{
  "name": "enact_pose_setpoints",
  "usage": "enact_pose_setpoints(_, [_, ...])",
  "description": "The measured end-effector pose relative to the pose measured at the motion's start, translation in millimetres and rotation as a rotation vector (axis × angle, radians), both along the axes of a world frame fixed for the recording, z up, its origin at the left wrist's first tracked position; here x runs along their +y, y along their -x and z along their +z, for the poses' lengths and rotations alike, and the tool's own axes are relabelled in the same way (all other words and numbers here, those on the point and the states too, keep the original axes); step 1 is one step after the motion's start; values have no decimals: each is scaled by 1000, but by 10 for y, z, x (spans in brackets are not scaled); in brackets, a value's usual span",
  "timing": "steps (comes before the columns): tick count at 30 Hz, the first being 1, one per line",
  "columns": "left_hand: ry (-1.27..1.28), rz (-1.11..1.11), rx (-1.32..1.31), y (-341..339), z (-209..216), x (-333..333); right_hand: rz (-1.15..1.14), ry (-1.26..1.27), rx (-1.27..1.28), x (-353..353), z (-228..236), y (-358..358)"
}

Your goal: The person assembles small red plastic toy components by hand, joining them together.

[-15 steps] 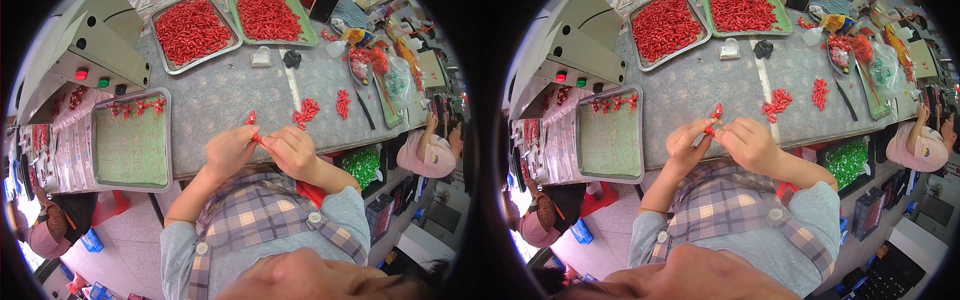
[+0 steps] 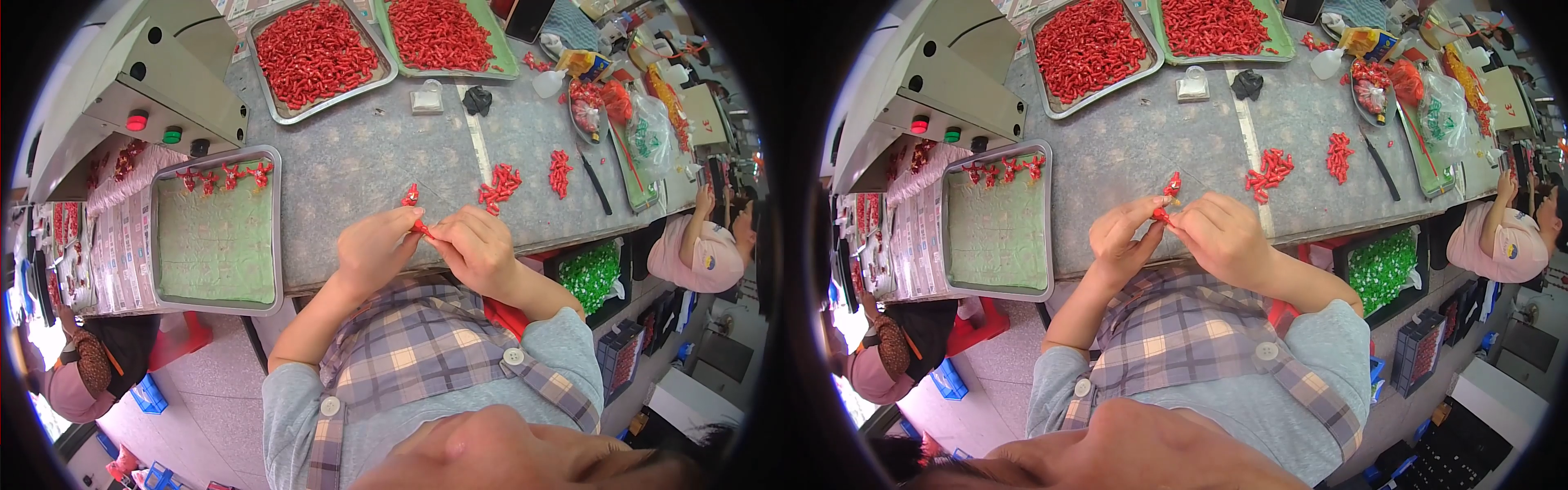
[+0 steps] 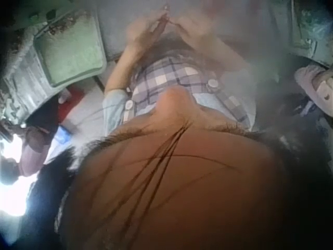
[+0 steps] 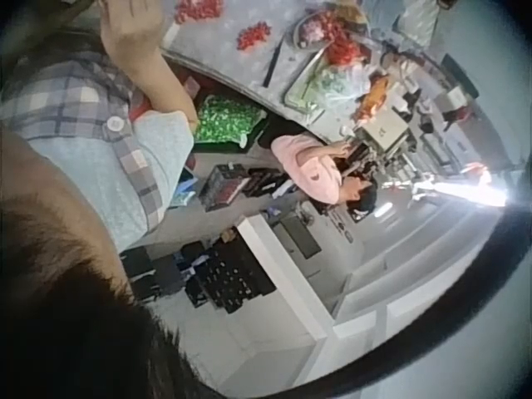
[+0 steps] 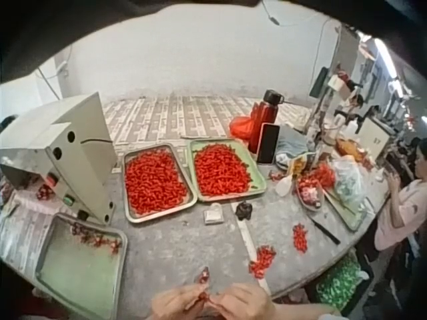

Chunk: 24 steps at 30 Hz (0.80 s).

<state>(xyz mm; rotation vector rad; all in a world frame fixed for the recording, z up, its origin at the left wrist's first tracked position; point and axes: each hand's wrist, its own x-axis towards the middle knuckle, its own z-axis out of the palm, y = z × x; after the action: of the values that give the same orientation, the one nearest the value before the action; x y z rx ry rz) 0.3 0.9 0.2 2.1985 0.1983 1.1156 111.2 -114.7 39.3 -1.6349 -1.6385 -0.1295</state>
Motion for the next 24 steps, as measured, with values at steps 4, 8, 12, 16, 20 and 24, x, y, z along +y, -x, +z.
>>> enact_pose_setpoints(4, [13, -4, 35, 13, 13, -2, 1, 12, 28, 5, 8, -5])
enact_pose_setpoints(8, [13, -9, 71, 12, 15, 4, -11, 19, 50, 10, -2, -17])
enact_pose_setpoints(12, [20, -12, 74, 2, 4, 5, -30, 42, 80, 14, -12, -26])
enact_pose_setpoints(16, [74, 8, 184, -16, 81, -18, -73, 155, 265, 16, -119, -80])
enact_pose_setpoints(20, [112, 15, 306, -14, 88, -9, -109, 286, 495, 18, -182, -101])
enact_pose_setpoints(24, [110, 22, 357, -8, 90, -7, -111, 331, 579, 4, -227, -99])
